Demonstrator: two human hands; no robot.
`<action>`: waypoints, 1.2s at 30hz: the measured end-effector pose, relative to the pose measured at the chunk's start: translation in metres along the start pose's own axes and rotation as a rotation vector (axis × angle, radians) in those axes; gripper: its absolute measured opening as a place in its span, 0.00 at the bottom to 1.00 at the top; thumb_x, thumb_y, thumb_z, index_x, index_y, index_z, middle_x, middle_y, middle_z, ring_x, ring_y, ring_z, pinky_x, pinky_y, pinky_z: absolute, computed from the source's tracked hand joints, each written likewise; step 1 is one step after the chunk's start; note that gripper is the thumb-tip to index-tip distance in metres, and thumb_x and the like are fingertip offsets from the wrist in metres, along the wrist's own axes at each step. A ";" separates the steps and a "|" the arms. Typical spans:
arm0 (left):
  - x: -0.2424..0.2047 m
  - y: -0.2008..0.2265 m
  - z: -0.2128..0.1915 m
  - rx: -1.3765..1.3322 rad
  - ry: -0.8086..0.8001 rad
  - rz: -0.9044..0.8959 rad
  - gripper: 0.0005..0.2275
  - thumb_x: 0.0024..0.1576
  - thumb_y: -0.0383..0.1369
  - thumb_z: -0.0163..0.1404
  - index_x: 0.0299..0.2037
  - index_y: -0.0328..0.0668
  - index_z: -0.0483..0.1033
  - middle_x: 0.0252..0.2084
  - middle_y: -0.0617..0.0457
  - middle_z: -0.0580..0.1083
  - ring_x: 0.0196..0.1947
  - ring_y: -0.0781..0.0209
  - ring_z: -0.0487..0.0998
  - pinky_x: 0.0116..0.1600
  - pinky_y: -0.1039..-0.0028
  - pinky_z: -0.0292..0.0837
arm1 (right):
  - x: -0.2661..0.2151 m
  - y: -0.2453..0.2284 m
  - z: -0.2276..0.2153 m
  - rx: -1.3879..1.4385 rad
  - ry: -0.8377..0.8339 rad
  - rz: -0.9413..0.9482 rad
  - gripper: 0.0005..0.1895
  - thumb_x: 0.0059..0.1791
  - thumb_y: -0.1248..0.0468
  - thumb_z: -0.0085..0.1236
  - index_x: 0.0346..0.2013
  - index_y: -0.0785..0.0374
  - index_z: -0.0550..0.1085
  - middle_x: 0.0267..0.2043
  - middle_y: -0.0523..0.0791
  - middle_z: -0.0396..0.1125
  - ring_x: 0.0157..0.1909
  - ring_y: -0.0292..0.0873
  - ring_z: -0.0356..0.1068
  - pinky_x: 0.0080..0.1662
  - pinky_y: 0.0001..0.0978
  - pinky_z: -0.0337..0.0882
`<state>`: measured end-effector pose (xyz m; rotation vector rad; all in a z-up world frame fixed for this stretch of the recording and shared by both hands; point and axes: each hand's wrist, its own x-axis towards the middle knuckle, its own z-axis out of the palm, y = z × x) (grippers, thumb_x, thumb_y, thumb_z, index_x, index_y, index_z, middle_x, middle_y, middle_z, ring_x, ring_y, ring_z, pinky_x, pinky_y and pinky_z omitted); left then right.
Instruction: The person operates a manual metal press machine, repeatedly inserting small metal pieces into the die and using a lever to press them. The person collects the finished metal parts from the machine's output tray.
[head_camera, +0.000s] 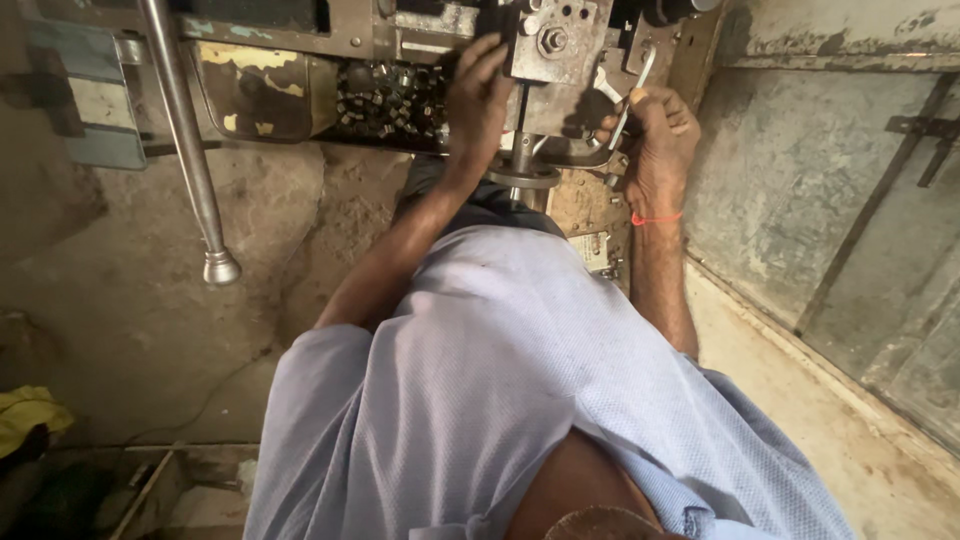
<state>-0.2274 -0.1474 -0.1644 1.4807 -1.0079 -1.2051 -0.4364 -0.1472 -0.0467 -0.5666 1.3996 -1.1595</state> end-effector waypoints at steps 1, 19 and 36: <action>-0.004 0.000 0.002 0.058 -0.019 0.055 0.15 0.64 0.25 0.45 0.60 0.33 0.74 0.70 0.44 0.64 0.40 0.67 0.78 0.32 0.83 0.76 | 0.000 0.000 0.000 0.006 -0.001 -0.006 0.04 0.54 0.69 0.58 0.38 0.68 0.75 0.32 0.48 0.72 0.30 0.41 0.76 0.33 0.35 0.81; -0.004 -0.022 -0.009 0.049 -0.258 0.202 0.21 0.74 0.30 0.41 0.78 0.47 0.59 0.84 0.54 0.39 0.84 0.51 0.38 0.86 0.57 0.43 | 0.009 -0.013 0.012 0.074 -0.116 -0.007 0.03 0.53 0.70 0.57 0.40 0.68 0.74 0.35 0.50 0.73 0.28 0.41 0.71 0.32 0.34 0.76; -0.004 -0.020 -0.009 0.007 -0.222 0.118 0.22 0.73 0.33 0.37 0.78 0.52 0.52 0.83 0.51 0.48 0.83 0.51 0.53 0.84 0.65 0.55 | 0.041 -0.051 0.066 -0.705 -0.454 -0.512 0.18 0.62 0.61 0.58 0.62 0.71 0.75 0.47 0.44 0.73 0.42 0.34 0.71 0.43 0.29 0.73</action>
